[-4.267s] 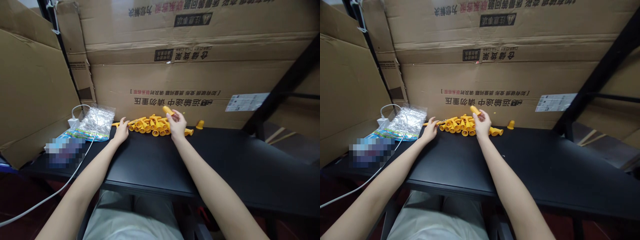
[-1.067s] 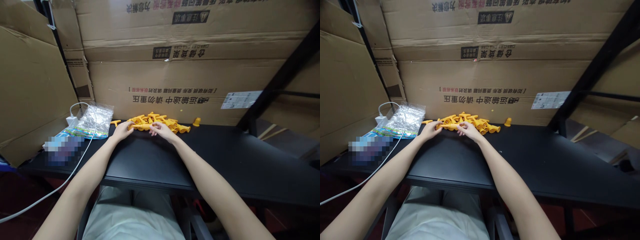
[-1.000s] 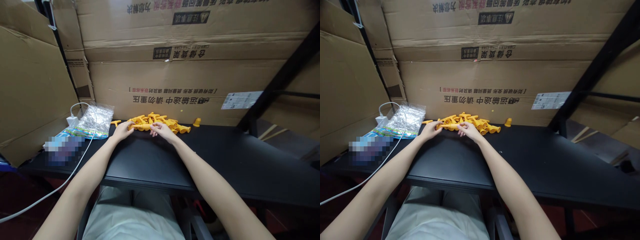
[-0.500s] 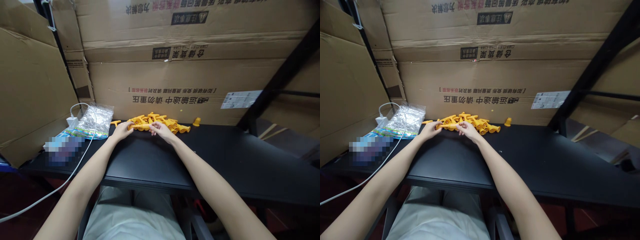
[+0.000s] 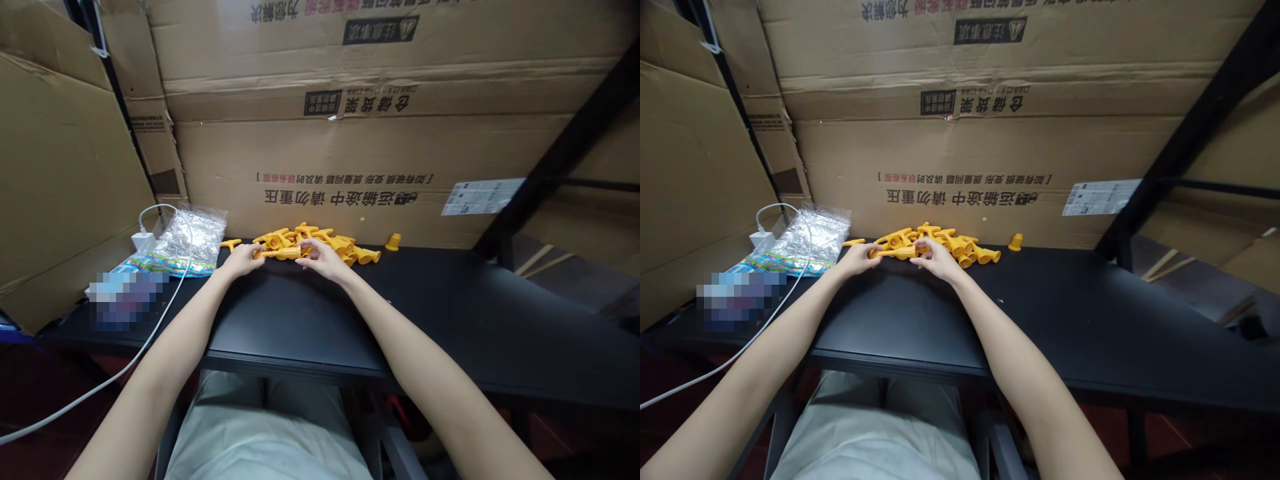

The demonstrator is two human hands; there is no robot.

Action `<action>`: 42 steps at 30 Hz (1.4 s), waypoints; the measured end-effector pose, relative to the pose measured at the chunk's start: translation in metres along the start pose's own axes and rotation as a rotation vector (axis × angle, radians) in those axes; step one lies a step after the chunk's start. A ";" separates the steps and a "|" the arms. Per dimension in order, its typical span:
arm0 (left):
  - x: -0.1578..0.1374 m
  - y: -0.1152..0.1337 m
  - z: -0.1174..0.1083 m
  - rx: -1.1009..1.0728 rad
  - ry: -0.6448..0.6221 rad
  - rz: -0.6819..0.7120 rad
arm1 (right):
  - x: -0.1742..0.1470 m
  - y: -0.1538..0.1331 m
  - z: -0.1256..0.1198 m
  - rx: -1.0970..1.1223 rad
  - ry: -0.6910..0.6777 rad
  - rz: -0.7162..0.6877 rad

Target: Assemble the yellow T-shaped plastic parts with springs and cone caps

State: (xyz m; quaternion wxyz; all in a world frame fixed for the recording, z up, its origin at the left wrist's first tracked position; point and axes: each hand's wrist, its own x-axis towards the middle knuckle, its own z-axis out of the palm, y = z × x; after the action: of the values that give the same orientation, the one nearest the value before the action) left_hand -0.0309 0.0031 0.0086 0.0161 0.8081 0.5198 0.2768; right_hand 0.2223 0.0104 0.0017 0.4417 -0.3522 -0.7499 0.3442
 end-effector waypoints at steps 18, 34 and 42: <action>-0.001 0.011 -0.002 0.133 0.150 0.123 | -0.003 -0.029 0.006 0.207 0.041 0.228; -0.001 0.008 -0.003 -0.089 0.164 0.057 | -0.001 -0.007 0.012 -0.140 0.147 -0.127; -0.003 0.015 -0.004 -0.168 0.201 0.120 | -0.003 -0.004 0.012 -0.267 0.195 -0.257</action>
State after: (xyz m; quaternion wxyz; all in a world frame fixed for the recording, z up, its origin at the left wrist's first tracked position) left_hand -0.0210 -0.0074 0.0150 0.0148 0.8018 0.4443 0.3994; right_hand 0.2118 0.0040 -0.0007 0.5017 -0.3406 -0.7814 0.1469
